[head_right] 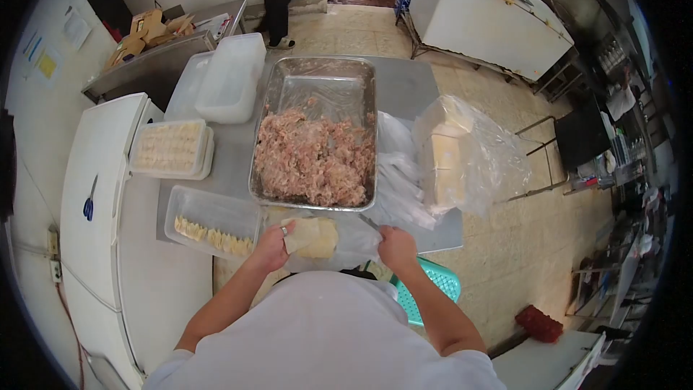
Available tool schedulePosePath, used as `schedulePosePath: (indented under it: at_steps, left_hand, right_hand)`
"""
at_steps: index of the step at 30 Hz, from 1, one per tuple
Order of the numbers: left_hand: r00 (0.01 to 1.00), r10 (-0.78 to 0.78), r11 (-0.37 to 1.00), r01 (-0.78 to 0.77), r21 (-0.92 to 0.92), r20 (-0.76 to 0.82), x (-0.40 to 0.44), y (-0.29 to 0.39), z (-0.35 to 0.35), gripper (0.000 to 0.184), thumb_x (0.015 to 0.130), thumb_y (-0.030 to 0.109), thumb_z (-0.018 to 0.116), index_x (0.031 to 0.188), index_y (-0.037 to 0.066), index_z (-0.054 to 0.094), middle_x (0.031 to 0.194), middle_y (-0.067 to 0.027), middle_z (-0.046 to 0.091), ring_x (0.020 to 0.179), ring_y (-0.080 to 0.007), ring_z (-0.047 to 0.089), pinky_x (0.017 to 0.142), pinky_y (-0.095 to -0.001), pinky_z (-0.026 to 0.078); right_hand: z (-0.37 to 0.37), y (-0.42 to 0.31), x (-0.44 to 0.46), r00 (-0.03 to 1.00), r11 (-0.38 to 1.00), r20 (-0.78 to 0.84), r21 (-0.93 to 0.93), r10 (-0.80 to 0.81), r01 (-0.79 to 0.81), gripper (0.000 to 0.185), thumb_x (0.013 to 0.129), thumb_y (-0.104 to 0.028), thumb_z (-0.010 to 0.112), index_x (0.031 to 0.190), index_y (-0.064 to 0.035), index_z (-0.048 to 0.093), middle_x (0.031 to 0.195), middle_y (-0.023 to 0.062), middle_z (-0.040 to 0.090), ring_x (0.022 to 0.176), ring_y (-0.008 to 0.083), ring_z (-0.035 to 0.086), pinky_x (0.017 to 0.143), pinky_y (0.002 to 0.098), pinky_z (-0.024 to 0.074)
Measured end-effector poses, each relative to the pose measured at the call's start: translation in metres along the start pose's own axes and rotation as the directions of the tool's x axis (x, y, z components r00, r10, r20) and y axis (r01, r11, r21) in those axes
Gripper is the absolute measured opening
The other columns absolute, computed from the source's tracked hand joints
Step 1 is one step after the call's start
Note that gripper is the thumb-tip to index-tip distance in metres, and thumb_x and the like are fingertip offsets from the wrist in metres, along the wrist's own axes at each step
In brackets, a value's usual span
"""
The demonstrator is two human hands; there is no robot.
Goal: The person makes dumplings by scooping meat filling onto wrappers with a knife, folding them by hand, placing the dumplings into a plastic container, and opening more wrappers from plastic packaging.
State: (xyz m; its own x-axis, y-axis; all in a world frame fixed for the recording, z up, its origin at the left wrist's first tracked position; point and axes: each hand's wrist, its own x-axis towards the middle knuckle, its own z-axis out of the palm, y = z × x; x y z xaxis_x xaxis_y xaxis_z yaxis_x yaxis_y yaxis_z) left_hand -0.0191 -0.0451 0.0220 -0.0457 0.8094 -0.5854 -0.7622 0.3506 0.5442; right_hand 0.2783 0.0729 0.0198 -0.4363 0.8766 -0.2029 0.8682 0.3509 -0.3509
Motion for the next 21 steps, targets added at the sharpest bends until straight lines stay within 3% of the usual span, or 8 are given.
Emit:
schedulePosePath:
  at_steps: [3,8,11,14,19,21]
  left_hand:
    - [0.999,-0.022,0.999,0.023,0.041,-0.023,0.003,0.0,-0.001,0.031,0.106,0.017,0.052,0.127,-0.005,0.058,0.124,-0.0132,0.066,0.115,-0.0267,0.066,0.101,-0.0412,0.054]
    - [0.999,-0.001,0.999,-0.001,-0.043,-0.053,-0.002,0.0,0.006,0.033,0.106,0.018,0.051,0.131,-0.003,0.056,0.127,-0.0129,0.065,0.117,-0.0275,0.065,0.103,-0.0417,0.053]
    - [0.998,-0.02,0.993,0.012,-0.116,-0.067,0.001,0.001,0.006,0.035,0.107,0.02,0.048,0.134,-0.002,0.054,0.13,-0.0134,0.063,0.121,-0.0286,0.063,0.106,-0.0431,0.051]
    - [0.995,-0.071,0.98,0.057,-0.188,-0.069,0.01,0.0,0.001,0.037,0.107,0.022,0.047,0.135,-0.002,0.054,0.13,-0.0139,0.064,0.121,-0.0298,0.063,0.106,-0.0437,0.05]
    - [0.994,-0.107,0.964,0.094,-0.25,-0.037,0.007,0.009,0.006,0.039,0.107,0.025,0.045,0.136,0.0,0.054,0.132,-0.0135,0.064,0.121,-0.0303,0.063,0.106,-0.0438,0.049]
    - [0.993,-0.107,0.96,0.089,-0.265,-0.053,0.005,0.011,0.008,0.04,0.107,0.026,0.044,0.136,0.0,0.054,0.132,-0.0135,0.064,0.121,-0.03,0.063,0.107,-0.0435,0.049]
  right_hand:
    - [-0.016,0.01,-0.011,0.979,0.966,0.04,0.158,0.199,-0.203,0.02,0.083,-0.016,0.06,0.092,-0.0047,0.073,0.086,0.0224,0.07,0.083,0.0447,0.066,0.075,0.0533,0.0532]
    - [-0.083,0.035,-0.033,0.966,0.961,-0.009,0.1,0.259,-0.257,0.022,0.087,-0.021,0.064,0.097,-0.0067,0.077,0.087,0.0233,0.07,0.082,0.0443,0.067,0.074,0.0502,0.0544]
    - [-0.125,-0.007,-0.03,0.985,0.959,-0.033,0.234,0.169,-0.156,0.018,0.086,-0.017,0.065,0.095,-0.0072,0.077,0.086,0.0206,0.071,0.081,0.0418,0.068,0.073,0.0484,0.0548]
    - [-0.111,-0.042,-0.003,0.944,0.97,-0.313,0.174,-0.109,0.169,0.014,0.085,-0.013,0.065,0.092,-0.0077,0.076,0.084,0.0168,0.071,0.079,0.0386,0.068,0.07,0.0467,0.0552]
    - [-0.076,-0.055,0.054,0.906,0.927,-0.221,-0.189,-0.362,0.324,0.011,0.078,-0.009,0.064,0.085,-0.0127,0.071,0.081,0.0069,0.067,0.076,0.03,0.069,0.065,0.0445,0.0551]
    - [-0.074,-0.052,0.062,0.887,0.899,-0.179,-0.194,-0.425,0.392,0.011,0.079,-0.008,0.064,0.086,-0.0138,0.07,0.078,0.0054,0.066,0.074,0.0298,0.068,0.063,0.044,0.0537]
